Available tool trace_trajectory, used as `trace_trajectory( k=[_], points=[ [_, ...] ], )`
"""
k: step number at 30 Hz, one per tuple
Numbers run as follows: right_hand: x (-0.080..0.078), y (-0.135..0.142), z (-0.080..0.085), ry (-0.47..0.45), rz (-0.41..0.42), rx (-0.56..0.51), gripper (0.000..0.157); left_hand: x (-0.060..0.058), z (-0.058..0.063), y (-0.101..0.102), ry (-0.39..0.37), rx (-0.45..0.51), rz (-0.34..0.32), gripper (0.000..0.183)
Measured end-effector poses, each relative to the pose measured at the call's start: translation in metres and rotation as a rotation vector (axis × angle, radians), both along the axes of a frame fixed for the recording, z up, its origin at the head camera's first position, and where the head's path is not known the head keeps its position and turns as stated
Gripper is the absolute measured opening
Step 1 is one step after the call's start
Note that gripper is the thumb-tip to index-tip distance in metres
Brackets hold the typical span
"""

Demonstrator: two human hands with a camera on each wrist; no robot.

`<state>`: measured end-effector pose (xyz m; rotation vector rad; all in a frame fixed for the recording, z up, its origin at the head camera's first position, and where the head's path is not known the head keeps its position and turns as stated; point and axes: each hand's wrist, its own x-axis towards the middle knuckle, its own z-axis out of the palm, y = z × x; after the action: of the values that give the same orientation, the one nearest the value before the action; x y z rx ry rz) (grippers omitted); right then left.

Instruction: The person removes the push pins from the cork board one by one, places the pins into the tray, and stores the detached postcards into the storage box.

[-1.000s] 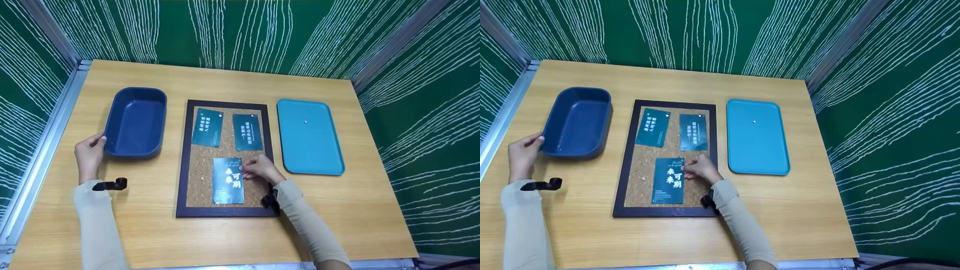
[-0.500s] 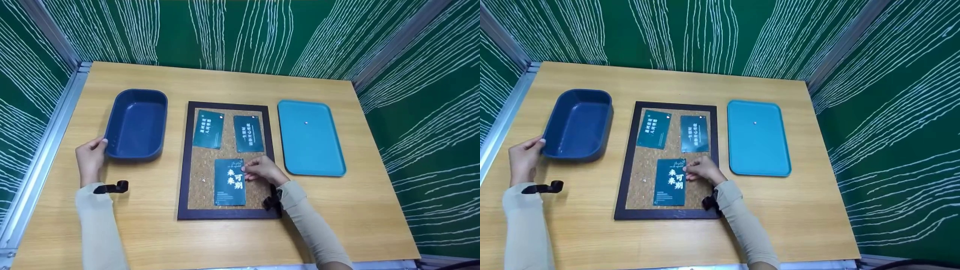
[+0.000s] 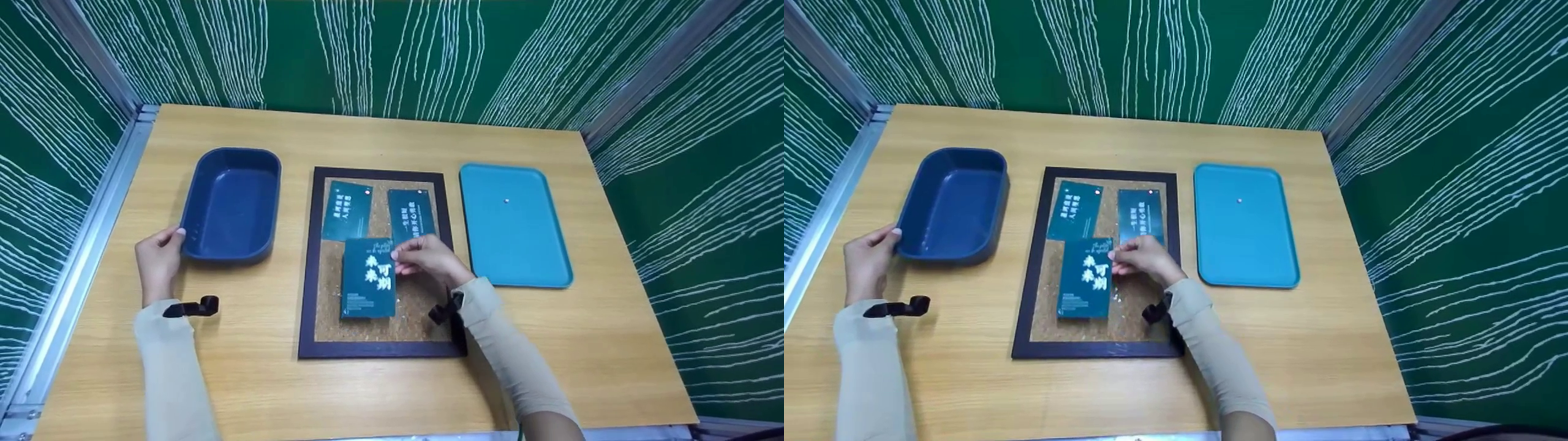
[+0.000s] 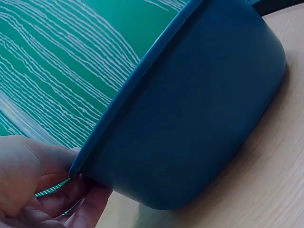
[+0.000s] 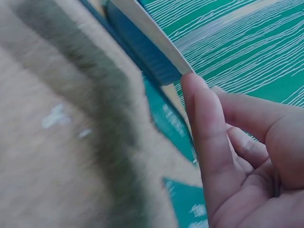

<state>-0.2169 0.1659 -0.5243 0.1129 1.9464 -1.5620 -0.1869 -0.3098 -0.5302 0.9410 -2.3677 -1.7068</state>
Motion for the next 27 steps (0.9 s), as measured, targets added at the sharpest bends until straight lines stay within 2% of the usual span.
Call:
trace_trajectory(
  k=[6,17,27],
  points=[
    [-0.016,-0.013,0.020,0.031,0.005,0.030,0.019,0.000,-0.001,0.002,0.007,0.014,-0.001,0.042],
    [-0.052,-0.057,0.046,0.069,-0.037,-0.097,0.020,0.000,-0.001,0.004,0.024,-0.020,-0.019,0.039],
    [-0.077,-0.098,0.061,0.103,-0.027,-0.130,0.022,0.000,0.001,0.004,0.041,-0.013,-0.026,0.039]
  ],
)
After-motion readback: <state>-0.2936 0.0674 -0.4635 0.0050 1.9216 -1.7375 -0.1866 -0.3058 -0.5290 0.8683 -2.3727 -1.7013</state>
